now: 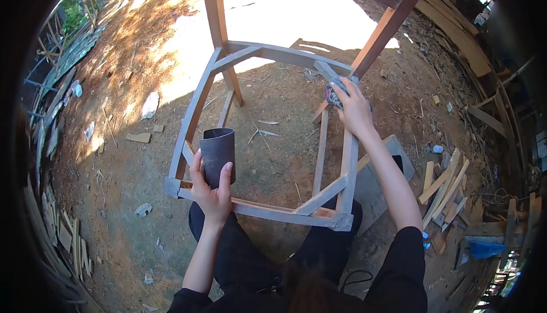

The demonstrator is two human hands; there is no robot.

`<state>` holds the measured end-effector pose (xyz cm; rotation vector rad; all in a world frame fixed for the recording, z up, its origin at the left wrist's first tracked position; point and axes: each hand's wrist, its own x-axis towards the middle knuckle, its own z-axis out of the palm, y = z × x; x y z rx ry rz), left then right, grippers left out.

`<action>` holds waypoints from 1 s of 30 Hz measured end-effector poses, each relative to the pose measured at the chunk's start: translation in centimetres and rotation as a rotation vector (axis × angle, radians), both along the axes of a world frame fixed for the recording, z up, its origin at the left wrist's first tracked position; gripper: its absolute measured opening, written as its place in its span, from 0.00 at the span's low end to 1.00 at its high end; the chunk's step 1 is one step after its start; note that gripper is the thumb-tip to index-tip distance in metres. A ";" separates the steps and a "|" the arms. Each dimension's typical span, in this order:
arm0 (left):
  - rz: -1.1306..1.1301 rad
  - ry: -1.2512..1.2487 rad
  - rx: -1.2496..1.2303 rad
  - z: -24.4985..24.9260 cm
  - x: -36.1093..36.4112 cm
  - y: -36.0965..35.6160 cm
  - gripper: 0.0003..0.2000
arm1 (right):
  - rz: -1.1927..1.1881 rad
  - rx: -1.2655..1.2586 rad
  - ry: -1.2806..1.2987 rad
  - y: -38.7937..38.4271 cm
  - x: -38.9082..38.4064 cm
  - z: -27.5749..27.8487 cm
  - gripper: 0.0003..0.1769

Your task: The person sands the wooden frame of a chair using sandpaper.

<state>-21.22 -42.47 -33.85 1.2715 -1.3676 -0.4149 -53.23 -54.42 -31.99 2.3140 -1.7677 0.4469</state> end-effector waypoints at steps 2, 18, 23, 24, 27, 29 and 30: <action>0.002 0.001 -0.009 -0.3 -0.1 0.0 0.26 | 0.072 -0.049 -0.042 -3.5 0.8 -0.7 0.22; 0.018 0.052 -0.044 0.0 0.5 0.1 0.25 | 0.283 0.726 -1.071 -8.8 25.2 -0.1 0.28; 0.006 0.076 -0.007 -0.1 0.5 0.1 0.25 | 0.080 -0.407 -0.155 -13.0 16.3 -1.7 0.27; 0.017 0.082 0.008 0.1 0.4 0.1 0.25 | 0.006 -0.426 0.034 -14.0 14.4 -3.6 0.26; 0.045 0.026 -0.024 0.0 0.7 -0.4 0.25 | 0.042 0.155 0.221 -13.3 11.8 -11.2 0.26; 0.034 0.000 0.003 0.5 0.5 -0.3 0.25 | 0.021 0.639 0.090 -13.3 11.7 -13.5 0.26; 0.025 -0.012 0.006 0.5 0.6 -0.2 0.25 | -0.030 0.646 0.046 -13.1 12.1 -14.2 0.26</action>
